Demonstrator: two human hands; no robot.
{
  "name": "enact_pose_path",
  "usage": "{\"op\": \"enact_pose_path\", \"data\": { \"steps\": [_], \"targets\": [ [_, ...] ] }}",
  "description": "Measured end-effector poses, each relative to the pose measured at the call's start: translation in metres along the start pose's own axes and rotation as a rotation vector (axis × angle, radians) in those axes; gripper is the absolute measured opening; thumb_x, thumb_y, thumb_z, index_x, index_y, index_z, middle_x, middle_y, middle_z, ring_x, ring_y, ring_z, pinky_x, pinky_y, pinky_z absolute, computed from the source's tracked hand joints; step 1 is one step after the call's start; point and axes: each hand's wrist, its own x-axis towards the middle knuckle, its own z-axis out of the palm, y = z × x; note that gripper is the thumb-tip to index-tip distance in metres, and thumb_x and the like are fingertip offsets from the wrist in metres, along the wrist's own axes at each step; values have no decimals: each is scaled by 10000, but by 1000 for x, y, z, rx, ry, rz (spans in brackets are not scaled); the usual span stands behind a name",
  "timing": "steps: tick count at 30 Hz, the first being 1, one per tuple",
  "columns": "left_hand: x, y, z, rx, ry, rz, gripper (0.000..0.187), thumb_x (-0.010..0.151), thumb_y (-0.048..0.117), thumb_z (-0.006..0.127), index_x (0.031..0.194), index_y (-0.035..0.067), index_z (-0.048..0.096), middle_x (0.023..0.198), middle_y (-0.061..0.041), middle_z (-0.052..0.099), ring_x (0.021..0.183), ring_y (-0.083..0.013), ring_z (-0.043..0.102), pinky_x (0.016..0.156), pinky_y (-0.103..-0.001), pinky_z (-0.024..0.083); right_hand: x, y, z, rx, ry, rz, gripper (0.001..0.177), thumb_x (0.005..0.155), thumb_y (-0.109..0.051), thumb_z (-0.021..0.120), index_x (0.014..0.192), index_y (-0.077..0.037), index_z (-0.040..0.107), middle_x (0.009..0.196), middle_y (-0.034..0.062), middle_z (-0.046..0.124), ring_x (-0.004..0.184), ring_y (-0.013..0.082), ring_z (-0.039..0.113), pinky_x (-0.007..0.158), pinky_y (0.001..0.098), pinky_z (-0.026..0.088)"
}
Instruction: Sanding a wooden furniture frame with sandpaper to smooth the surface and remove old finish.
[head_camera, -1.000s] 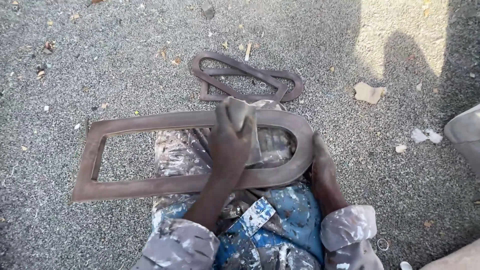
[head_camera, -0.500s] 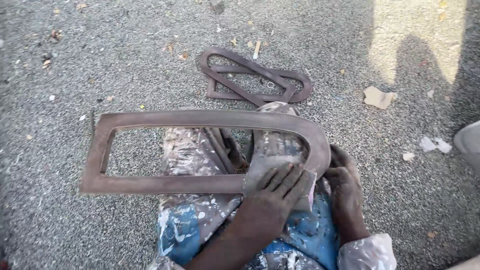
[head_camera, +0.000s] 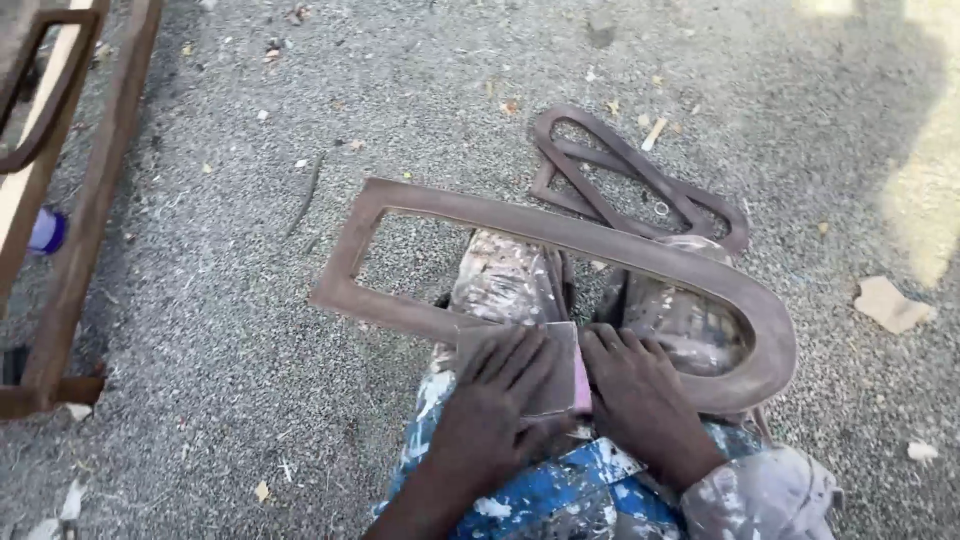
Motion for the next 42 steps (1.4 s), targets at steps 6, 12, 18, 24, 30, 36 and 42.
{"op": "enact_pose_path", "data": {
  "steps": [6, 12, 18, 24, 30, 36, 42],
  "targets": [
    [-42, -143, -53, 580, 192, -408, 717, 1087, 564, 145, 1617, 83, 153, 1694, -132, 156, 1553, -273, 112, 1279, -434, 42, -2, 7, 3, -21, -185, 229, 538, 909, -627, 478, 1197, -179, 559, 1022, 2, 706, 873, 223, 757, 812, 452, 581],
    [-52, -115, -49, 487, 87, -24, 825, 976, 516, 572, 1614, 112, 239, 1675, -137, 233, 1523, -285, 234, 1283, -435, 84, -37, 88, 14, -8, -331, 311, 679, 825, -696, 506, 1373, -294, 521, 1313, 38, 676, 1075, 248, 743, 1009, 529, 587],
    [-68, -107, -44, 365, 61, -53, 621, 1025, 433, 484, 1555, 123, 394, 1629, -89, 389, 1511, -240, 331, 1256, -450, 182, -43, 76, 3, 19, -440, 307, 692, 825, -648, 483, 1492, -489, 386, 1603, -170, 378, 1496, 254, 300, 1222, 659, 261],
    [-49, -98, -45, 355, 40, -142, 643, 1093, 453, 208, 1562, 34, 343, 1619, -160, 374, 1532, -260, 272, 1262, -437, 61, 82, -71, 21, 211, -384, -29, 656, 913, -343, 527, 1539, -231, 363, 1622, 21, 302, 1456, 382, 240, 1162, 665, 224],
    [2, -155, -44, 379, -37, -212, 572, 1045, 381, 313, 1534, 110, 434, 1629, -90, 399, 1518, -269, 314, 1230, -493, 156, 144, -86, 47, -67, -299, -361, 682, 767, -636, 609, 1193, -107, 666, 1284, 101, 636, 1339, 307, 477, 1101, 481, 309],
    [94, -208, -37, 365, 44, -200, 577, 1045, 392, 353, 1495, 68, 512, 1606, -100, 447, 1516, -283, 360, 1221, -486, 263, 148, -88, 37, 44, -390, -297, 587, 811, -601, 628, 1110, -99, 683, 1240, 101, 697, 1408, 267, 461, 1151, 457, 272],
    [33, -136, -48, 454, 28, -156, 566, 999, 310, 405, 1512, 83, 478, 1588, -144, 456, 1492, -320, 377, 1197, -481, 255, 148, -88, 6, 58, -502, -167, 609, 899, -545, 578, 1277, -73, 647, 1355, 124, 646, 1445, 283, 422, 1209, 501, 216]
  ]
}}
